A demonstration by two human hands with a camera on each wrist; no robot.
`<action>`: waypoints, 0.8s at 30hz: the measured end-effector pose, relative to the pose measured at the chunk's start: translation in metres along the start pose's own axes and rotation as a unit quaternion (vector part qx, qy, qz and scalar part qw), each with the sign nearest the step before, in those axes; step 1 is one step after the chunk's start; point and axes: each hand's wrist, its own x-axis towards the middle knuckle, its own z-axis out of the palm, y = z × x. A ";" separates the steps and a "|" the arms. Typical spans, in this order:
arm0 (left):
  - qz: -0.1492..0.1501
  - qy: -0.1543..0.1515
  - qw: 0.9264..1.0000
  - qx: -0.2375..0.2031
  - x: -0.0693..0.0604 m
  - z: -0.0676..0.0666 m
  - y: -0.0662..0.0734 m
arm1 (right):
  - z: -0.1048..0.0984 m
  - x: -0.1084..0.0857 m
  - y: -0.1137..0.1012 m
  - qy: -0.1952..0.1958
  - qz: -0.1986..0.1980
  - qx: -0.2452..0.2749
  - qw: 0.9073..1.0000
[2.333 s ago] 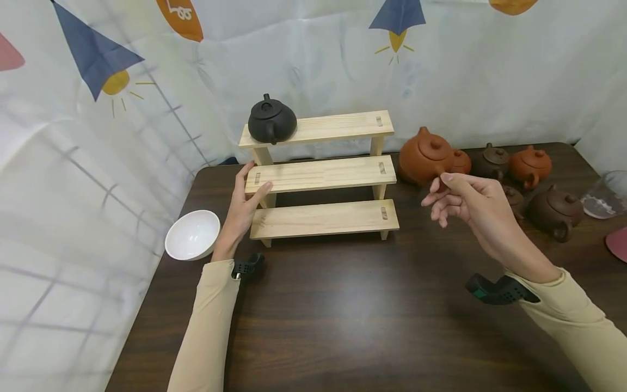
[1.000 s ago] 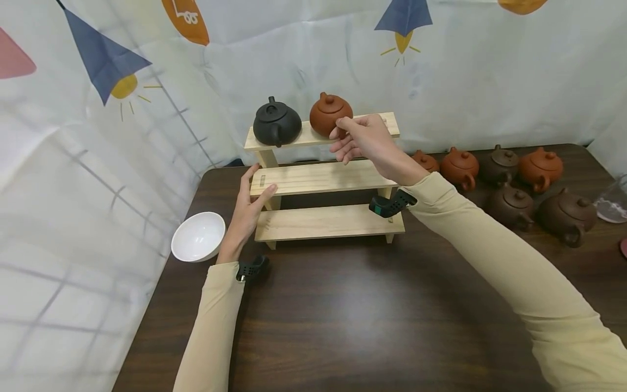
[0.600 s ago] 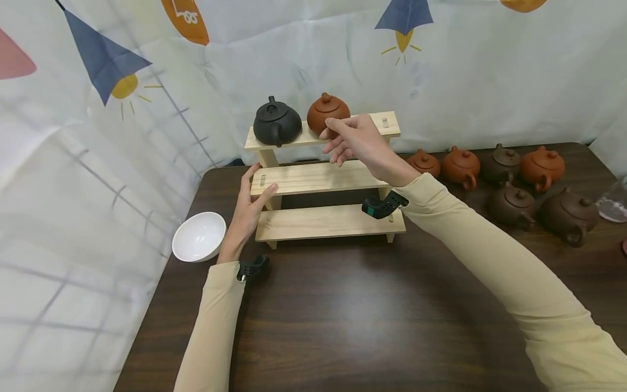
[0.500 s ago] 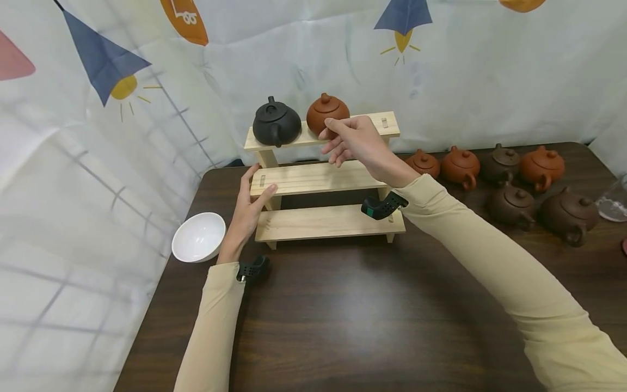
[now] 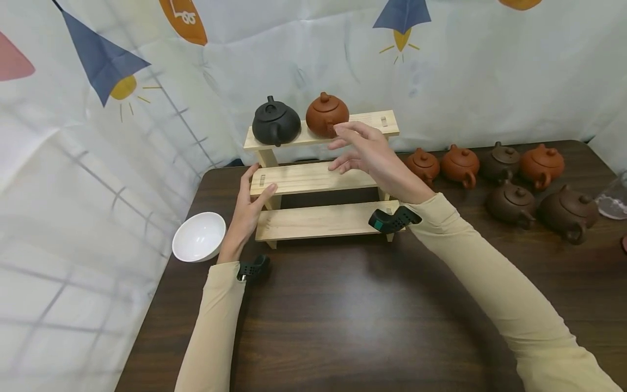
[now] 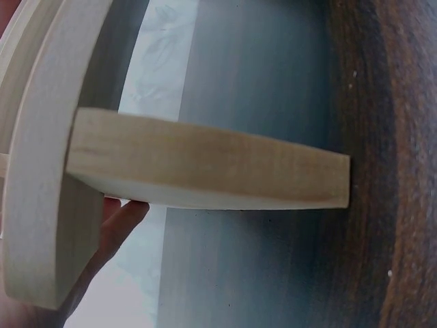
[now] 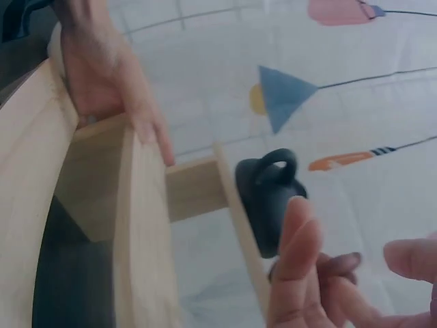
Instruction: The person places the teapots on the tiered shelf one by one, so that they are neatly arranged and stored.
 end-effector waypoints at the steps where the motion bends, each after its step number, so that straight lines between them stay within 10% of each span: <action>1: 0.001 0.000 1.000 0.000 0.000 0.000 0.000 | -0.003 -0.005 -0.001 -0.002 -0.002 -0.005 1.000; 15: 0.004 0.007 1.000 0.000 0.002 -0.002 0.002 | -0.069 -0.090 0.003 0.005 -0.030 -0.206 0.978; 24: -0.002 0.004 1.000 0.000 -0.001 -0.001 0.000 | -0.159 -0.153 0.018 0.084 -0.026 -0.283 0.955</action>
